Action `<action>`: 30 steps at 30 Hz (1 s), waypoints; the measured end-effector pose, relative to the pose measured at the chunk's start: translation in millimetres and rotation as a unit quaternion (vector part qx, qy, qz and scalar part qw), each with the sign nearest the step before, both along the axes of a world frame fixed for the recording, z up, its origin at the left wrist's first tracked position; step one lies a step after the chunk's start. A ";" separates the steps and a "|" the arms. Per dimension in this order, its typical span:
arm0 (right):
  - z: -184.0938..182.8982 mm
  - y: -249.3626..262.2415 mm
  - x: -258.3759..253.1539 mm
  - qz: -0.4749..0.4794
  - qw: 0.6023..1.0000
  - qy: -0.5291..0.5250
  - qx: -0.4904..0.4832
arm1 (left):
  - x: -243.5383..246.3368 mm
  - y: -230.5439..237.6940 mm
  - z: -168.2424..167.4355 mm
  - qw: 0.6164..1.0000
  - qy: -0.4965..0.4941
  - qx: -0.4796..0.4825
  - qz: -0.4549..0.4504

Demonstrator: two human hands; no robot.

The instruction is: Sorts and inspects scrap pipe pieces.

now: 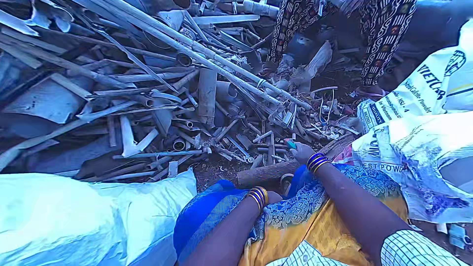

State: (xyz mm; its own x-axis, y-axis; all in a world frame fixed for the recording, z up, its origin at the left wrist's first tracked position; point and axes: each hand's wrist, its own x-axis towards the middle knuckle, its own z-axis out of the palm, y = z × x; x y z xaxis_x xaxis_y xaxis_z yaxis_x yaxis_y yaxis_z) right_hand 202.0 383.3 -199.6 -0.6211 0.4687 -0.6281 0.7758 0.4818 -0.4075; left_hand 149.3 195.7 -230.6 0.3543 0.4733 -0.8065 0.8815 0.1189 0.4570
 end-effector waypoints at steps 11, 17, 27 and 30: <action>-61.9 63.4 -61.4 0.050 0.984 -0.121 0.119 | -38.6 26.1 -1.1 0.967 -0.060 -0.089 0.230; -82.7 82.6 -117.1 0.102 0.969 -0.161 0.160 | -46.6 24.0 -4.1 0.961 -0.098 -0.102 0.239; -84.7 114.3 -140.3 0.238 0.942 -0.211 0.107 | -52.8 22.7 -3.5 0.960 -0.104 -0.094 0.242; -50.4 130.1 -134.8 0.291 0.923 -0.234 0.090 | -52.2 23.1 -4.7 0.961 -0.108 -0.090 0.238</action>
State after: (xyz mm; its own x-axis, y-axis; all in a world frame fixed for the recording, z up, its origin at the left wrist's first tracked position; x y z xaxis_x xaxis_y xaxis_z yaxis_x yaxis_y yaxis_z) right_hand 67.2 513.4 -250.0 -0.4800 0.2648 -0.8364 0.4358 0.8994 0.0346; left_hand 97.1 218.8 -235.3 0.3004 0.4834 -0.8222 0.5952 0.5786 0.5576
